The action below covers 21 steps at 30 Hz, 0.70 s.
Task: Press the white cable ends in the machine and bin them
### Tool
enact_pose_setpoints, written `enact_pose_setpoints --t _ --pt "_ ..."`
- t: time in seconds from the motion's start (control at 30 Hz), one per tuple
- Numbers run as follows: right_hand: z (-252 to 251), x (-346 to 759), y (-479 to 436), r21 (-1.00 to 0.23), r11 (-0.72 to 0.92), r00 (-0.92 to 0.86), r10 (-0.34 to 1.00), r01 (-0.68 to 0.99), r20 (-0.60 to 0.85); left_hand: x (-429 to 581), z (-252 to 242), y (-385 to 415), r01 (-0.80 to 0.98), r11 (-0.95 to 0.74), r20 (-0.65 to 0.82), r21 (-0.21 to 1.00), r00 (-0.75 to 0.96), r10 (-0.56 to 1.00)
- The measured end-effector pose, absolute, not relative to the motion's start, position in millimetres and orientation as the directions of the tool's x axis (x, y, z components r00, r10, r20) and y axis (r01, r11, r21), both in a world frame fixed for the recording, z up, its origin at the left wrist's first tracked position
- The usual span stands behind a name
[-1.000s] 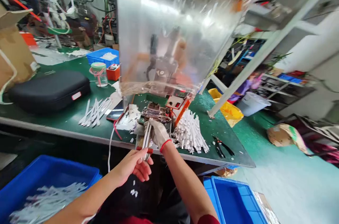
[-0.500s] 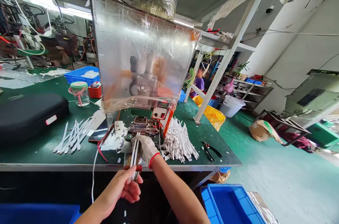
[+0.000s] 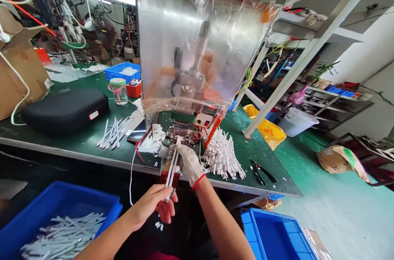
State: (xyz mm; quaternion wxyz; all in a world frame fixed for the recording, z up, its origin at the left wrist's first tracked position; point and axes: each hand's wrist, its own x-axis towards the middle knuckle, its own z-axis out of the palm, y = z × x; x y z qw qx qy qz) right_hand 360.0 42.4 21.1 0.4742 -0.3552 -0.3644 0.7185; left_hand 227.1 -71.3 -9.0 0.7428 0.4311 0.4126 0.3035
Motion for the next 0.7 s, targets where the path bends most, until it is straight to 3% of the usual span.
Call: enact_pose_setpoints --t 0.13,0.3,0.43,0.57,0.7 --pt "39 373 17 -0.800 -0.192 -0.248 0.967 -0.568 -0.057 212 -11 -93 0.127 0.307 -0.329 0.943 0.480 0.813" --pt "53 380 0 -0.611 -0.059 -0.071 0.997 -0.789 -0.005 199 27 -120 0.320 0.140 -0.262 0.937 0.379 0.888" --pt "64 370 -12 -0.596 0.001 -0.011 1.000 -0.803 0.017 193 46 -127 0.425 0.076 -0.240 0.902 0.347 0.907" --pt "75 371 -12 -0.629 0.020 0.004 1.000 -0.777 0.027 189 52 -133 0.414 0.079 -0.249 0.907 0.375 0.893" --pt "99 441 9 -0.646 0.261 0.298 0.953 -0.718 0.054 166 48 -158 0.368 0.170 -0.326 0.914 0.418 0.848"
